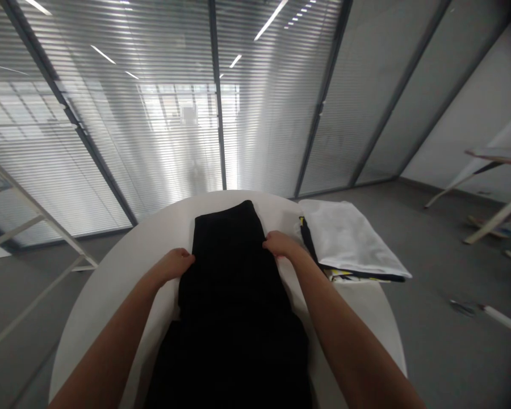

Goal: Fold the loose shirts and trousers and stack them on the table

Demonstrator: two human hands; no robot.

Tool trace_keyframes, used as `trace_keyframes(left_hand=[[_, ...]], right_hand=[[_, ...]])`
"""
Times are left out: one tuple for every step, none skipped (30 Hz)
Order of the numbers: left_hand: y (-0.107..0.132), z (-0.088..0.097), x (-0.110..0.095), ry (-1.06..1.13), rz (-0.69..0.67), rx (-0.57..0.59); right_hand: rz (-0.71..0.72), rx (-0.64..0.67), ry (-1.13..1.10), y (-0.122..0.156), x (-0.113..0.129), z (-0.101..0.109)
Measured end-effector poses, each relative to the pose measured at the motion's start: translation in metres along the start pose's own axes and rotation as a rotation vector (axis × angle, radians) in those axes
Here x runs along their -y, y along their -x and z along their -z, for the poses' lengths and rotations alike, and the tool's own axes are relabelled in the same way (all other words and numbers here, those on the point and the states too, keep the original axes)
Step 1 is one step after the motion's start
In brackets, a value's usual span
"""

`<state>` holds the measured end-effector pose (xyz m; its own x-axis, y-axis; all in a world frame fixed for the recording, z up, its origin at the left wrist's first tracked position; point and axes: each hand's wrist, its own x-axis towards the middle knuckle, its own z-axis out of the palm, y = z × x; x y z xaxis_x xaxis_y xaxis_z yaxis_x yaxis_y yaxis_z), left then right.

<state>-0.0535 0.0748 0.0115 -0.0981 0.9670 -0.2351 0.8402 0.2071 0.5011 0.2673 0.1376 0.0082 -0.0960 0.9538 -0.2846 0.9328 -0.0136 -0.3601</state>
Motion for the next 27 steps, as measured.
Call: trace_keyframes(left_hand=[[-0.01, 0.001, -0.004, -0.025, 0.017, -0.03], [-0.021, 0.002, -0.009, -0.047, 0.044, -0.077], [-0.032, 0.002, -0.013, -0.061, 0.064, -0.113], [-0.042, 0.0, -0.017, -0.068, 0.08, -0.142], [-0.051, -0.001, -0.02, -0.068, 0.091, -0.161], [-0.059, -0.004, -0.022, -0.064, 0.099, -0.175], [-0.066, -0.006, -0.023, -0.057, 0.11, -0.193], [-0.071, -0.009, -0.022, -0.046, 0.121, -0.214], [-0.075, -0.011, -0.021, -0.029, 0.13, -0.236], [-0.078, -0.012, -0.019, 0.003, 0.132, -0.252], [-0.08, -0.013, -0.017, 0.043, 0.124, -0.258], [-0.081, -0.013, -0.014, 0.086, 0.108, -0.251], [-0.081, -0.013, -0.012, 0.128, 0.088, -0.236], [-0.081, -0.012, -0.01, 0.165, 0.069, -0.219], [-0.08, -0.011, -0.008, 0.196, 0.054, -0.204], [-0.079, -0.01, -0.008, 0.222, 0.042, -0.191], [-0.078, -0.01, -0.007, 0.249, 0.033, -0.182], [-0.077, -0.009, -0.007, 0.283, 0.023, -0.172], [-0.075, -0.008, -0.008, 0.316, 0.013, -0.162], [-0.074, -0.007, -0.009, 0.36, 0.004, -0.149], [-0.072, -0.006, -0.01, 0.429, -0.003, -0.13], [-0.071, -0.005, -0.01, 0.512, -0.007, -0.107], [-0.07, -0.003, -0.011, 0.596, -0.011, -0.085], [-0.069, -0.002, -0.012, 0.674, -0.01, -0.066], [-0.069, 0.0, -0.013, 0.742, 0.0, -0.056], [-0.068, 0.001, -0.014, 0.796, 0.018, -0.051], [-0.068, 0.002, -0.016, 0.837, 0.044, -0.049]], right_hand=[[0.006, -0.021, 0.002, 0.0, 0.0, 0.0], [0.012, -0.044, 0.006, 0.0, 0.001, 0.0], [0.016, -0.063, 0.011, 0.0, 0.001, 0.0], [0.014, -0.083, 0.014, 0.0, 0.002, -0.002], [0.01, -0.113, 0.011, 0.0, 0.003, -0.003], [0.007, -0.158, -0.001, 0.0, 0.005, -0.006], [0.007, -0.214, -0.019, -0.001, 0.006, -0.008], [0.011, -0.275, -0.044, -0.001, 0.007, -0.011], [0.019, -0.328, -0.07, -0.003, 0.008, -0.014], [0.027, -0.365, -0.094, -0.004, 0.009, -0.016], [0.032, -0.377, -0.113, -0.006, 0.009, -0.019], [0.031, -0.376, -0.128, -0.007, 0.009, -0.02], [0.027, -0.371, -0.144, -0.009, 0.009, -0.022], [0.025, -0.368, -0.165, -0.01, 0.008, -0.023], [0.032, -0.368, -0.192, -0.011, 0.008, -0.023], [0.05, -0.374, -0.225, -0.011, 0.007, -0.023], [0.075, -0.386, -0.261, -0.012, 0.007, -0.022], [0.1, -0.401, -0.295, -0.012, 0.007, -0.021], [0.12, -0.417, -0.327, -0.012, 0.007, -0.02], [0.13, -0.434, -0.361, -0.012, 0.008, -0.017], [0.126, -0.448, -0.4, -0.011, 0.009, -0.014], [0.11, -0.458, -0.448, -0.011, 0.009, -0.012], [0.084, -0.456, -0.512, -0.011, 0.01, -0.009], [0.048, -0.438, -0.608, -0.01, 0.011, -0.006], [0.007, -0.403, -0.72, -0.009, 0.012, -0.004], [-0.034, -0.354, -0.831, -0.009, 0.012, -0.002], [-0.071, -0.298, -0.928, -0.007, 0.013, -0.001]])
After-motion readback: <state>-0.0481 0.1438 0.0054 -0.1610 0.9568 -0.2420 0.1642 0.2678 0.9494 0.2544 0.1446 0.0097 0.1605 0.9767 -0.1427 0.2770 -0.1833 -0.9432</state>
